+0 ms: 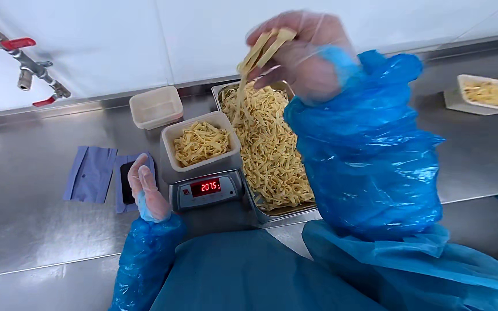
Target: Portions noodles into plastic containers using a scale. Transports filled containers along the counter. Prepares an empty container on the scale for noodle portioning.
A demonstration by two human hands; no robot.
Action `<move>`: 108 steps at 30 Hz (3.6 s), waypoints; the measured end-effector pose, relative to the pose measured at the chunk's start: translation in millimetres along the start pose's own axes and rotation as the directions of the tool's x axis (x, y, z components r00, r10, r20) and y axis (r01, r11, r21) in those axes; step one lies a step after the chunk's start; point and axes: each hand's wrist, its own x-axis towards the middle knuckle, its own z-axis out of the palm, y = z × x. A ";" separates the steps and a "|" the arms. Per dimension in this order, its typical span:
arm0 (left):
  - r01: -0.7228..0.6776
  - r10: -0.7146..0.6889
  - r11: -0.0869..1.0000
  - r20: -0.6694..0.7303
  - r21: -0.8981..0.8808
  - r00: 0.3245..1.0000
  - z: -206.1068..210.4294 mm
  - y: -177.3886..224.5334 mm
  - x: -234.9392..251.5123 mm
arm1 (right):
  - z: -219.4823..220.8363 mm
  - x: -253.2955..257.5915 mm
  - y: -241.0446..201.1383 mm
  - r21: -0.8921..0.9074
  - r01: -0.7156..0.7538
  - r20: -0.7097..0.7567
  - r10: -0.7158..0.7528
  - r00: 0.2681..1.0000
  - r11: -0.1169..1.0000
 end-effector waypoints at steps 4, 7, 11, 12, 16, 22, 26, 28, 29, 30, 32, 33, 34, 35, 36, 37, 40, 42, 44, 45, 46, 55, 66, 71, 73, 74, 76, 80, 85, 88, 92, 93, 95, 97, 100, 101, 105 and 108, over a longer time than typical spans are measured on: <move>0.004 -0.004 1.000 -0.010 0.021 1.000 -1.7 3.2 2.1 | -10.7 -1.9 1.6 0.132 0.049 -0.132 -0.031 0.991 0.990; 0.032 -0.032 0.999 -0.008 0.017 0.999 1.8 0.7 2.3 | -3.2 0.9 0.7 0.149 0.032 -0.074 -0.021 0.997 0.988; 0.026 -0.026 1.000 -0.006 0.007 1.000 5.8 0.0 2.0 | 17.0 7.6 -0.2 0.161 0.031 -0.008 -0.030 1.000 0.986; 0.027 -0.027 1.000 -0.005 0.011 1.000 5.5 0.7 2.1 | 21.4 8.5 0.8 0.167 0.023 0.007 -0.025 1.000 0.986; 0.023 -0.024 0.998 0.011 0.055 1.000 -0.3 -2.5 4.2 | 41.2 8.2 19.9 0.000 -0.071 0.157 0.070 0.985 0.997; 0.007 -0.007 0.997 0.003 0.076 1.000 -4.0 -4.8 5.1 | 49.7 5.1 40.4 -0.515 -0.057 0.285 0.234 0.930 0.855; 0.034 -0.034 0.997 -0.003 0.075 0.999 -5.7 -3.2 5.2 | 16.6 -3.1 26.7 -0.226 -0.083 0.105 0.109 0.989 0.971; 0.039 -0.038 0.997 -0.014 0.073 0.999 -4.7 -2.3 5.5 | -6.2 -9.7 25.8 -0.075 -0.012 0.012 0.013 1.000 0.997; 0.037 -0.036 0.996 -0.016 0.078 0.999 -4.6 -2.0 5.3 | -18.5 -14.4 28.4 -0.014 0.016 -0.037 -0.017 0.999 1.000; 0.031 -0.030 0.996 -0.013 0.084 0.999 -4.9 -2.3 4.9 | -31.5 -20.2 34.2 0.031 0.033 -0.082 -0.031 0.996 0.999; 0.028 -0.027 0.996 -0.007 0.088 1.000 -5.9 -2.8 4.7 | -53.1 -34.5 57.2 0.083 0.022 -0.184 -0.006 0.983 0.996; 0.037 -0.036 0.996 -0.014 0.084 0.999 -5.5 -1.5 4.9 | -59.0 -42.9 73.6 0.055 -0.049 -0.239 0.061 0.969 0.997; 0.045 -0.043 0.996 -0.026 0.076 0.999 -4.7 -0.7 5.2 | -61.0 -51.1 93.4 -0.026 -0.163 -0.284 0.149 0.947 0.986; 0.053 -0.051 0.996 -0.033 0.070 0.998 -4.4 -1.0 5.5 | -60.3 -60.2 115.4 -0.169 -0.302 -0.290 0.246 0.925 0.938; 0.063 -0.061 0.996 -0.033 0.067 0.998 -4.0 -1.2 5.8 | -58.5 -70.4 136.1 -0.351 -0.425 -0.236 0.360 0.903 0.835; 0.069 -0.068 0.996 -0.027 0.060 0.997 -3.3 -1.6 6.3 | -56.6 -78.7 154.4 -0.540 -0.453 -0.128 0.463 0.877 0.709; 0.034 -0.034 0.999 -0.007 0.015 0.999 0.8 -5.8 5.9 | -32.5 -86.0 185.2 -0.763 -0.288 0.087 0.533 0.842 0.579; 0.020 -0.020 1.000 0.017 -0.024 1.000 5.4 -8.1 5.8 | -5.6 -79.7 185.0 -0.720 -0.209 0.112 0.408 0.906 0.661; 0.028 -0.026 0.998 0.035 -0.058 0.999 10.4 -6.2 5.2 | 23.4 -71.6 181.2 -0.625 -0.188 0.081 0.303 0.950 0.757; 0.021 -0.018 0.997 0.042 -0.074 0.999 11.5 -4.7 4.3 | 33.9 -68.3 182.7 -0.550 -0.192 0.066 0.271 0.960 0.813; 0.011 -0.007 0.996 0.048 -0.084 0.999 11.1 -2.8 3.6 | 40.1 -65.6 187.2 -0.481 -0.194 0.048 0.247 0.968 0.855; 0.059 -0.059 0.998 -0.016 0.006 0.998 -5.3 -12.5 1.5 | 23.2 -49.2 114.6 -0.264 -0.323 -0.138 0.296 0.945 0.909; -0.007 0.007 1.000 0.046 0.002 0.999 -8.4 -17.0 3.4 | 42.2 -34.3 86.9 -0.422 -0.059 0.191 0.152 0.970 0.904; 0.107 -0.106 0.993 -0.029 0.058 0.994 -17.1 -17.2 -2.9 | -23.0 -84.1 165.5 -0.640 -0.468 -0.092 0.544 0.834 0.609; 0.109 -0.109 0.993 0.010 0.044 0.994 -11.1 -17.3 -5.5 | -0.3 -110.2 207.9 -0.749 -0.450 0.006 0.683 0.730 0.486; 0.093 -0.093 0.995 0.031 0.022 0.995 -5.8 -16.5 -6.0 | 10.7 -118.5 216.9 -0.776 -0.435 0.029 0.714 0.699 0.456; 0.027 -0.023 0.999 0.076 -0.040 0.997 2.2 -16.3 -11.3 | 16.6 -130.9 214.5 -0.771 -0.444 -0.006 0.694 0.720 0.455; -0.027 0.035 0.997 0.120 -0.075 0.992 8.0 -21.9 -15.9 | -8.2 -134.5 156.1 -0.563 -0.502 -0.284 0.416 0.864 0.657; -0.039 0.048 0.997 0.133 -0.073 0.990 11.0 -23.3 -14.2 | -28.8 -114.1 115.3 -0.417 -0.416 -0.398 0.249 0.883 0.809; -0.056 0.072 0.992 0.137 -0.115 0.988 11.6 -27.3 -14.9 | -22.9 -100.7 157.0 -0.578 -0.549 -0.199 0.548 0.812 0.604; -0.031 0.046 0.994 0.137 -0.106 0.990 2.4 -23.2 -15.4 | -2.8 -115.7 232.6 -0.691 -0.659 -0.279 0.733 0.621 0.296; -0.028 0.040 0.994 0.118 -0.102 0.992 -1.1 -22.3 -14.5 | -5.9 -116.9 225.3 -0.680 -0.670 -0.297 0.723 0.624 0.298; -0.004 0.010 0.997 0.077 -0.079 0.997 -9.3 -20.2 -15.3 | -15.9 -119.7 195.3 -0.632 -0.675 -0.327 0.658 0.678 0.381; 0.026 -0.023 0.998 0.050 -0.066 0.998 -12.5 -18.8 -16.0 | -25.3 -119.1 156.1 -0.566 -0.658 -0.385 0.545 0.744 0.498; 0.045 -0.041 0.996 0.053 -0.071 0.998 -8.0 -14.2 -16.5 | -38.6 -110.9 107.8 -0.460 -0.542 -0.441 0.350 0.827 0.703; 0.041 -0.035 0.996 0.067 -0.078 0.997 -6.0 -12.2 -16.5 | -41.5 -106.3 95.2 -0.421 -0.473 -0.441 0.281 0.852 0.774; -0.054 0.067 0.992 0.116 -0.118 0.991 -2.1 -14.5 -15.3 | -33.8 -77.7 41.9 -0.184 -0.056 -0.364 -0.015 0.931 0.981; -0.055 0.069 0.992 0.131 -0.111 0.989 -1.1 -10.3 -15.4 | -19.4 -51.8 10.1 -0.042 0.207 -0.269 -0.211 0.940 0.977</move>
